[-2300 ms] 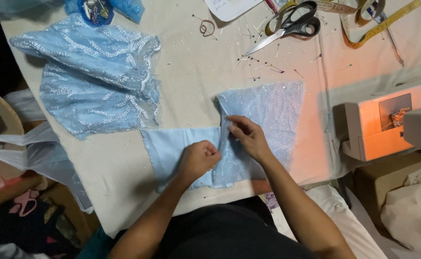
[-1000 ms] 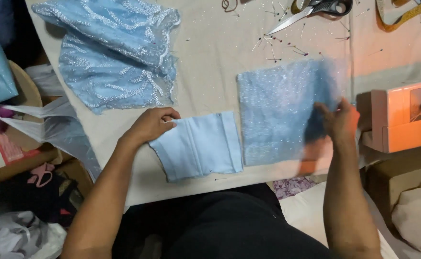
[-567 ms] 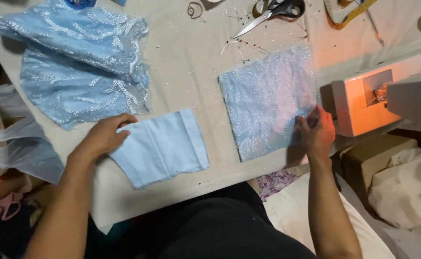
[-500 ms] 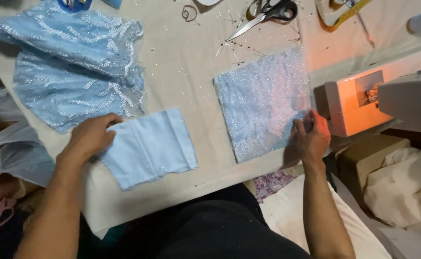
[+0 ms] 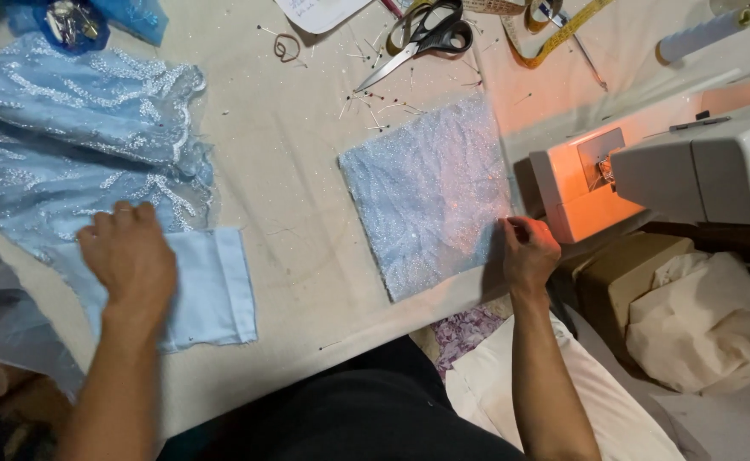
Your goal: The person is pinning a decorative lace layer onto a blue fabric base and then cutting around the edges with scissors to create a garment panel.
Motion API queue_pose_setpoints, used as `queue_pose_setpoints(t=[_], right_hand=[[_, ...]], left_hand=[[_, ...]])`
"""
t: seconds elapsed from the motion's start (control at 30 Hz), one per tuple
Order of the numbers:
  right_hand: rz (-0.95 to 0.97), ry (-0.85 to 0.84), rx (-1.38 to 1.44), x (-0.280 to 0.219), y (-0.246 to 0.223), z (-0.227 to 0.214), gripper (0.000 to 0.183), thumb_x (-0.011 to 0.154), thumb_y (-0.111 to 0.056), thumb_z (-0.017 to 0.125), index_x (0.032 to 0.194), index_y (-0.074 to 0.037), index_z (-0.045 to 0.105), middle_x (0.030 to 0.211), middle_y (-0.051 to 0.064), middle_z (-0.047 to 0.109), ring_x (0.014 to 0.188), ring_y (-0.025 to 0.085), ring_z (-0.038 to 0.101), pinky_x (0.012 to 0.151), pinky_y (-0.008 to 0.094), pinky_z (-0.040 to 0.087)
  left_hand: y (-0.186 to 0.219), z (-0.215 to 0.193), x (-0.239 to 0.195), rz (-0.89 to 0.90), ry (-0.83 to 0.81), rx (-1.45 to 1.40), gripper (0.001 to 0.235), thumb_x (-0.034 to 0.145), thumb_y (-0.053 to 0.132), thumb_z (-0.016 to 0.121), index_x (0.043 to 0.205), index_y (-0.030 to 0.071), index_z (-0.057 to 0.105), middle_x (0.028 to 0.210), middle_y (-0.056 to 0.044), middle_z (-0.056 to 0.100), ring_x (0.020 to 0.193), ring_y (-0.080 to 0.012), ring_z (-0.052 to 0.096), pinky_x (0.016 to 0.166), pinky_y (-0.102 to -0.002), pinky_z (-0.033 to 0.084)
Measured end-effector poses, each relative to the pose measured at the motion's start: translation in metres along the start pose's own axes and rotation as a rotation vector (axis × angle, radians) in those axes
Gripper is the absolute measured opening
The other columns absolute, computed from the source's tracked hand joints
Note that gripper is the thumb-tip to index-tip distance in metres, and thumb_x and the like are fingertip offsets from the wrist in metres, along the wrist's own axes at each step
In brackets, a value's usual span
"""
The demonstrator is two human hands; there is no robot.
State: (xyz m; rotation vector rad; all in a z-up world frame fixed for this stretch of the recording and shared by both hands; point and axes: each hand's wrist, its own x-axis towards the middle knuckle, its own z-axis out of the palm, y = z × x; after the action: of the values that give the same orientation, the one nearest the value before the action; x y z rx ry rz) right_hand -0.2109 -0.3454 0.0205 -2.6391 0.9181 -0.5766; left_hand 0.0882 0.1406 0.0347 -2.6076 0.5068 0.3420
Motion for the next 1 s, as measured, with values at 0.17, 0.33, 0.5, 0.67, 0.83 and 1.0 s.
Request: queue_pose_setpoints(t=[0.17, 0.33, 0.5, 0.67, 0.83, 1.0], right_hand=[[0.091, 0.0, 0.031, -0.004, 0.008, 0.017, 0.039, 0.08, -0.019, 0.09, 0.111, -0.005, 0.07, 0.09, 0.01, 0.066, 0.078, 0.027, 0.069, 0.068, 0.036, 0.058], [0.142, 0.025, 0.061, -0.005, 0.009, 0.022, 0.03, 0.083, -0.016, 0.089, 0.107, -0.008, 0.073, 0.087, 0.005, 0.062, 0.073, 0.022, 0.068, 0.064, 0.03, 0.056], [0.144, 0.016, 0.02, -0.005, 0.002, 0.015, 0.042, 0.081, -0.033, 0.09, 0.11, -0.007, 0.072, 0.094, 0.009, 0.059, 0.076, 0.03, 0.067, 0.069, 0.041, 0.056], [0.195, 0.112, 0.165, -0.011, 0.01, 0.03, 0.025, 0.083, -0.024, 0.09, 0.1, -0.012, 0.075, 0.087, 0.002, 0.06, 0.071, 0.019, 0.065, 0.064, 0.027, 0.053], [0.198, 0.136, 0.196, -0.01, 0.013, 0.027, 0.016, 0.084, -0.017, 0.089, 0.095, -0.013, 0.078, 0.083, 0.0, 0.062, 0.067, 0.016, 0.066, 0.061, 0.025, 0.053], [0.025, 0.078, 0.17, 0.001, -0.009, 0.007, 0.012, 0.084, -0.017, 0.088, 0.091, -0.016, 0.078, 0.09, 0.003, 0.067, 0.082, 0.023, 0.068, 0.072, 0.03, 0.054]], left_hand=[[0.126, -0.064, -0.039, 0.384, 0.042, -1.057, 0.025, 0.084, 0.002, 0.069, 0.108, 0.004, 0.07, 0.098, -0.019, 0.069, 0.098, -0.0415, 0.066, 0.079, -0.049, 0.054], [0.238, -0.111, -0.049, 0.623, -0.427, -1.476, 0.034, 0.087, 0.004, 0.065, 0.121, 0.004, 0.066, 0.117, -0.021, 0.068, 0.11, -0.038, 0.068, 0.09, -0.041, 0.059], [0.316, -0.096, -0.034, 0.824, -0.206, -1.301, 0.04, 0.089, 0.01, 0.064, 0.129, 0.009, 0.06, 0.121, -0.014, 0.063, 0.109, -0.0285, 0.067, 0.09, -0.037, 0.06], [0.314, -0.114, -0.03, 0.87, -0.214, -1.066, 0.046, 0.089, 0.013, 0.065, 0.133, 0.006, 0.057, 0.124, -0.015, 0.058, 0.116, -0.031, 0.06, 0.096, -0.04, 0.054], [0.323, -0.12, -0.026, 0.805, -0.274, -1.085, 0.047, 0.087, 0.014, 0.068, 0.131, 0.003, 0.057, 0.122, -0.016, 0.056, 0.118, -0.0342, 0.057, 0.094, -0.044, 0.054], [0.338, -0.139, -0.013, 0.427, -0.597, -1.72, 0.03, 0.087, 0.027, 0.073, 0.112, 0.013, 0.07, 0.101, -0.007, 0.073, 0.093, -0.0181, 0.075, 0.075, -0.028, 0.061]])
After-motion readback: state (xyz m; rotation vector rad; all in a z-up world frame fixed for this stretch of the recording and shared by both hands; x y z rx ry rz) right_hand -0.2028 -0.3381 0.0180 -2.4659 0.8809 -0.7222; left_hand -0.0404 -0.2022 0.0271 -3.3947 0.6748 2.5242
